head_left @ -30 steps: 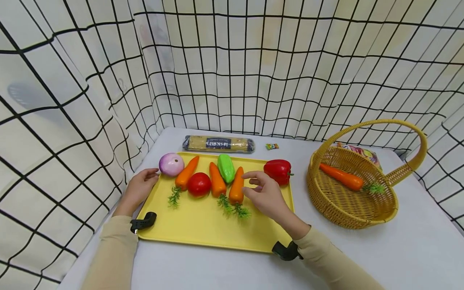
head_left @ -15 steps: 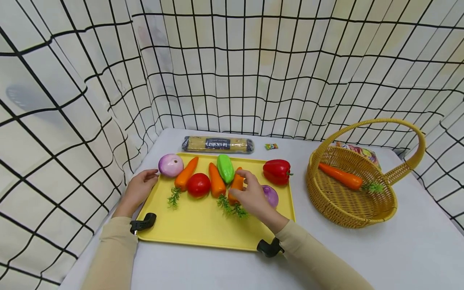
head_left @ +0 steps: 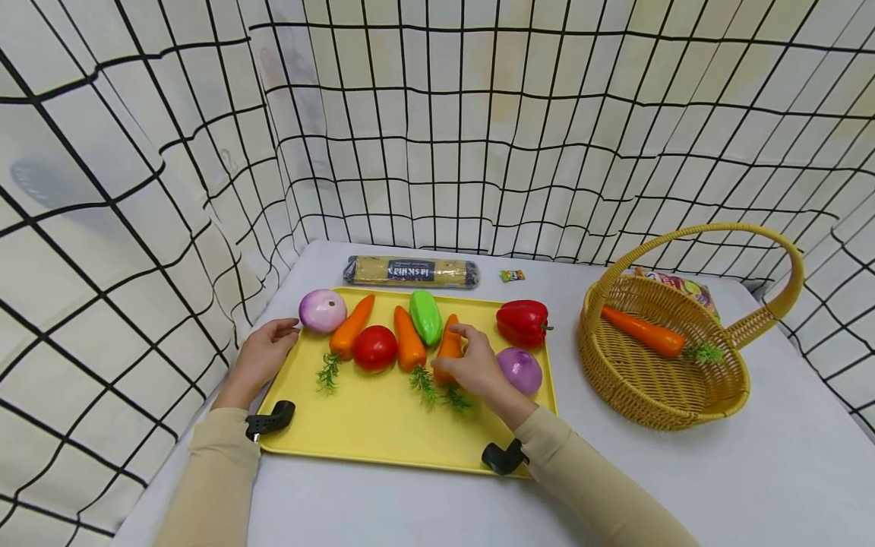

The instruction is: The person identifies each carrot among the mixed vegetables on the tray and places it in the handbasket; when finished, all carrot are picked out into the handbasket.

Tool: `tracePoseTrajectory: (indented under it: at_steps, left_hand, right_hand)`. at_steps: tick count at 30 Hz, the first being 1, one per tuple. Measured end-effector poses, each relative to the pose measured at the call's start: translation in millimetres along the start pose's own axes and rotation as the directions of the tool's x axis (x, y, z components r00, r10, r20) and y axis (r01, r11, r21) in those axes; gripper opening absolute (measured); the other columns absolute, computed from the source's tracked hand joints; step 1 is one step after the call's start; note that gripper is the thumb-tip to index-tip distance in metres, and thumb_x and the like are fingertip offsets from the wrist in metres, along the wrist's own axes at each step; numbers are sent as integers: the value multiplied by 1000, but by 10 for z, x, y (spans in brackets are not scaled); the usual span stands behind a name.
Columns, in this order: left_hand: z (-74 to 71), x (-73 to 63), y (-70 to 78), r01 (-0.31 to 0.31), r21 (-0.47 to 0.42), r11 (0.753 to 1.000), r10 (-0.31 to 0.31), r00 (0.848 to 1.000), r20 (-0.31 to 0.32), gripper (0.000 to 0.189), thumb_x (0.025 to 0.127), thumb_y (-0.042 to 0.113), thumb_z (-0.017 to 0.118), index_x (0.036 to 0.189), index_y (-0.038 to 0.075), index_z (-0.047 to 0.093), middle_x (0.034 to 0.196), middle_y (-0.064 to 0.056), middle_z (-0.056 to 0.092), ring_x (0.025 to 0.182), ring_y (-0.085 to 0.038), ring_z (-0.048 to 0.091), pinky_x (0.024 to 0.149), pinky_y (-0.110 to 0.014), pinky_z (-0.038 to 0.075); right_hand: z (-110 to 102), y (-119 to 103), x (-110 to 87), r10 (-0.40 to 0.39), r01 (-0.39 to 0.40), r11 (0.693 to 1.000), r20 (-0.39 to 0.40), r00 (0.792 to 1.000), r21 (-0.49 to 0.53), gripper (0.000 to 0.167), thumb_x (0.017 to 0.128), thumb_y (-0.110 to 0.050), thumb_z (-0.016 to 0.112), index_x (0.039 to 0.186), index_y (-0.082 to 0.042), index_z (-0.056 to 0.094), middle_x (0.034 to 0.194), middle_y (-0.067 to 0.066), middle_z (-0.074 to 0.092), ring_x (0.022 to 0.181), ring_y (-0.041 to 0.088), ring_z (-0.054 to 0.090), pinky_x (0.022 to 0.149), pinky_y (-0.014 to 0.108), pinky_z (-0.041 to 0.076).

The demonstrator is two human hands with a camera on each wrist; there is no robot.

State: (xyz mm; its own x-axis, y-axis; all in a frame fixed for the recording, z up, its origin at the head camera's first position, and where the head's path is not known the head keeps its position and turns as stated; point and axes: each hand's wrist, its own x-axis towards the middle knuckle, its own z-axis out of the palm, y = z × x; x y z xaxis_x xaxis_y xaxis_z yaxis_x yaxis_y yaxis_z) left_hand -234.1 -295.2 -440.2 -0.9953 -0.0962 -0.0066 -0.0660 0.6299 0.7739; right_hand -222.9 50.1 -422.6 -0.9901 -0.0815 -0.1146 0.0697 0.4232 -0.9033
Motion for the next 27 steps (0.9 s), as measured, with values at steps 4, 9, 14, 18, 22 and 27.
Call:
tracePoseTrajectory:
  at_steps: [4, 9, 14, 18, 22, 27]
  left_hand:
    - [-4, 8, 2, 0, 1, 1000, 0, 1000, 0, 49, 104, 28, 43, 142, -3, 45, 133, -27, 53, 119, -39, 52, 97, -47, 42]
    - [-8, 13, 1, -4, 2, 1000, 4, 1000, 0, 49, 104, 28, 42, 142, -3, 44, 134, -27, 52, 118, -39, 52, 96, -46, 43]
    - [-7, 10, 3, 3, 6, 1000, -3, 1000, 6, 50, 104, 30, 42, 143, -2, 44, 135, -27, 51, 119, -39, 51, 96, -46, 43]
    - [0, 3, 0, 4, 7, 1000, -4, 1000, 7, 50, 104, 29, 42, 143, -2, 44, 134, -27, 52, 118, -38, 52, 96, -46, 43]
    - [2, 5, -4, 6, 8, 1000, -6, 1000, 5, 50, 104, 29, 42, 143, -2, 44, 134, -27, 52, 119, -38, 51, 97, -47, 42]
    - [-5, 6, -14, -1, 9, 1000, 1, 1000, 5, 51, 104, 30, 41, 143, -3, 44, 135, -28, 51, 120, -40, 50, 98, -49, 42]
  right_hand:
    - [8, 8, 12, -18, 19, 997, 13, 1000, -79, 71, 76, -20, 81, 138, -6, 50, 141, 20, 40, 103, 32, 53, 88, 41, 52]
    - [10, 9, 16, -34, 39, 984, 32, 999, -176, 70, 77, -20, 79, 140, -10, 49, 144, 20, 37, 104, 31, 53, 89, 43, 51]
    - [9, 19, 23, -40, 41, 982, 11, 999, -186, 64, 78, -12, 70, 140, -14, 51, 144, 19, 37, 108, 32, 51, 89, 44, 49]
    - [-2, 14, 23, -50, 44, 990, -39, 998, -136, 63, 76, -7, 68, 137, -16, 54, 142, 18, 39, 111, 33, 50, 91, 45, 47]
    - [-41, -18, -2, -94, 90, 994, -78, 992, -59, 56, 76, -1, 64, 130, -16, 61, 139, 16, 45, 106, 31, 49, 85, 39, 46]
    - [-125, -75, -39, -171, 175, 984, -125, 977, 26, 41, 82, 4, 57, 116, -13, 71, 133, 10, 55, 105, 28, 49, 83, 37, 44]
